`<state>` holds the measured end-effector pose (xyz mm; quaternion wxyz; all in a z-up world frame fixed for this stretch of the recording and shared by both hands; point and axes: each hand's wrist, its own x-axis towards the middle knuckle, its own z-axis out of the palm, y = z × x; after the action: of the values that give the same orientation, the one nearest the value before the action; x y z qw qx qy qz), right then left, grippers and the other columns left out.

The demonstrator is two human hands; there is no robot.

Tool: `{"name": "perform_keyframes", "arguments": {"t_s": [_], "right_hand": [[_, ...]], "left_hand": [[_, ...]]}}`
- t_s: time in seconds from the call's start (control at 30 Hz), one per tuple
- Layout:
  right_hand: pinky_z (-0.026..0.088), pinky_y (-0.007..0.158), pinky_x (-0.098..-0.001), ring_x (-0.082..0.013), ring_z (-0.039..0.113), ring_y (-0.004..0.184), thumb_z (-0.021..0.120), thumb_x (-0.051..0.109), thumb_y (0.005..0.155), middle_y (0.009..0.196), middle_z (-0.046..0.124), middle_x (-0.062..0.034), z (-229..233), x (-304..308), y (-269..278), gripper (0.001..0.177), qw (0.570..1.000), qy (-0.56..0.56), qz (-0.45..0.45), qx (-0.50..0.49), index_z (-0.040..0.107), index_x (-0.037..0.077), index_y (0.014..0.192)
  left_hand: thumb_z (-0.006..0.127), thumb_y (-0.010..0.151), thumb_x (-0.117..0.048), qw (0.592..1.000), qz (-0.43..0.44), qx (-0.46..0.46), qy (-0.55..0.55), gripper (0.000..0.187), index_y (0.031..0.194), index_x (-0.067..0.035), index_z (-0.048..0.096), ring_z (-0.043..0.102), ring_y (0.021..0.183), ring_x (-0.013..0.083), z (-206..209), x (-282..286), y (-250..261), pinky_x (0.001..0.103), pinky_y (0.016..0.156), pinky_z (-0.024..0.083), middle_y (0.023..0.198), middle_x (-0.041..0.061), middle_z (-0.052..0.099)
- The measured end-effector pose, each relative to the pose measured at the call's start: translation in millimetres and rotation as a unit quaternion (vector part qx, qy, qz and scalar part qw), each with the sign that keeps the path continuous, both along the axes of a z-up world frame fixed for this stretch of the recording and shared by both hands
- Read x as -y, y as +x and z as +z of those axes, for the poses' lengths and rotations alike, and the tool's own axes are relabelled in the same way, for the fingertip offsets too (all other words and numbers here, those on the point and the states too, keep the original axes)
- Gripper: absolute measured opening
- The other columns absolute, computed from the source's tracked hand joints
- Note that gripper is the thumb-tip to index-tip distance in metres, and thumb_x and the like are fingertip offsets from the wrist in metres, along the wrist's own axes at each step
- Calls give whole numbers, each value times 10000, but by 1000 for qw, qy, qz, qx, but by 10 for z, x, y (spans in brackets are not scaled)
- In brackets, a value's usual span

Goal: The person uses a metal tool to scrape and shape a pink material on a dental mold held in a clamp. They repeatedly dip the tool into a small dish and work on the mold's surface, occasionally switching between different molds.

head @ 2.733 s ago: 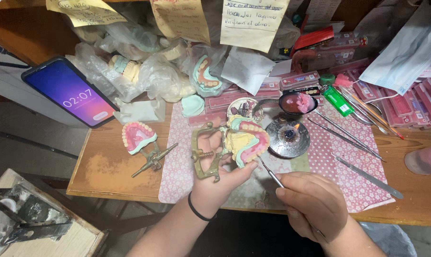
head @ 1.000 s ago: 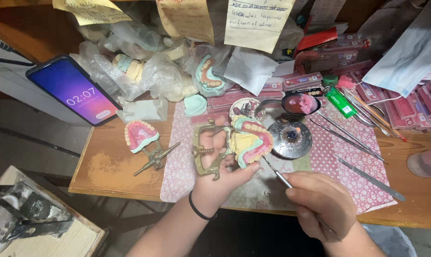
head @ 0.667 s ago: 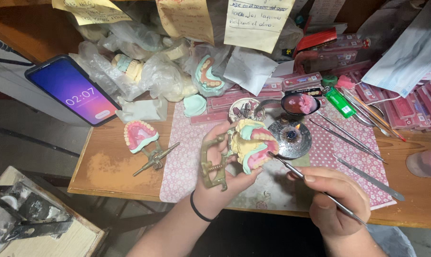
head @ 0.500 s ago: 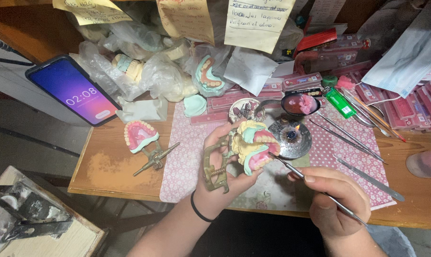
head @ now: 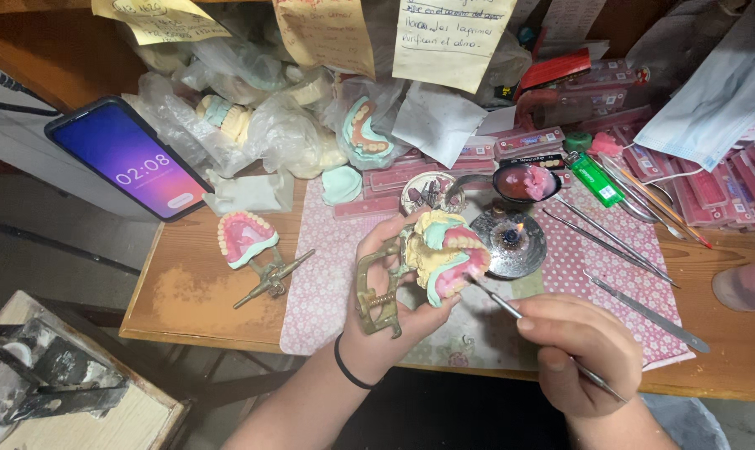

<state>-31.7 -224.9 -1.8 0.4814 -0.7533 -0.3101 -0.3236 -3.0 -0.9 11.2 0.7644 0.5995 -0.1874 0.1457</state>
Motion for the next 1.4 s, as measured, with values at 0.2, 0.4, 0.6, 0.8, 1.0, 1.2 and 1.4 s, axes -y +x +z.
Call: {"name": "perform_keyframes", "arguments": {"t_s": [0.2, 0.4, 0.6, 0.8, 1.0, 1.2, 1.4], "right_hand": [[753, 779, -454, -357, 788, 825, 585, 234, 1037, 1065, 696, -227, -181, -72, 37, 273, 968, 248, 34, -34, 650, -31, 1033], [628, 784, -329, -337, 742, 862, 449, 204, 1160, 1036, 675, -292, 190, -8, 340, 215, 894, 359, -98, -249, 555, 18, 1172], [620, 737, -267, -251, 744, 868, 564, 296, 1111, 996, 697, -220, 225, 22, 432, 279, 886, 348, -84, -295, 621, 26, 1156], [615, 743, -256, -254, 750, 883, 566, 311, 1105, 1028, 702, -225, 199, 32, 429, 296, 883, 352, -76, -300, 617, 29, 1179], [661, 741, -342, -307, 753, 792, 648, 350, 1054, 1007, 713, -266, 92, 27, 307, 333, 889, 400, -39, -221, 640, 23, 1118], [704, 737, -399, -343, 771, 746, 604, 215, 1022, 948, 689, -241, -80, -8, 105, 242, 925, 339, 76, -151, 649, -22, 1028], [661, 846, -391, -325, 783, 813, 582, 211, 1010, 1027, 705, -222, -60, -3, 46, 259, 946, 250, 71, -195, 666, -33, 1034]], "left_hand": [[825, 802, 19, 999, 18, 13, 26, 829, 1481, -71, 358, 570, 1412, 331, -24, -8, 4, 413, 1179, 523, 1540, 241, 497], [836, 777, -19, 998, 33, -31, 40, 840, 1481, -94, 383, 606, 1367, 277, 31, -1, -17, 379, 1033, 618, 1536, 174, 524], [825, 793, 0, 999, 12, -21, 35, 816, 1472, -95, 383, 595, 1383, 296, 37, 4, -22, 383, 1059, 602, 1566, 175, 495], [834, 771, -3, 999, 16, -27, 31, 815, 1461, -83, 408, 629, 1337, 294, 23, 5, -7, 381, 1048, 610, 1516, 185, 534], [822, 828, -3, 998, 30, 30, 44, 789, 1485, -78, 391, 567, 1428, 329, -4, -12, 0, 423, 1198, 521, 1554, 219, 503], [825, 761, -3, 998, 30, -24, 41, 777, 1440, -40, 448, 645, 1322, 316, 95, -22, 2, 383, 1005, 651, 1473, 204, 566], [842, 776, -41, 998, 41, -25, 50, 773, 1444, -16, 453, 684, 1249, 269, 113, -32, -3, 339, 985, 648, 1405, 189, 594]]}}
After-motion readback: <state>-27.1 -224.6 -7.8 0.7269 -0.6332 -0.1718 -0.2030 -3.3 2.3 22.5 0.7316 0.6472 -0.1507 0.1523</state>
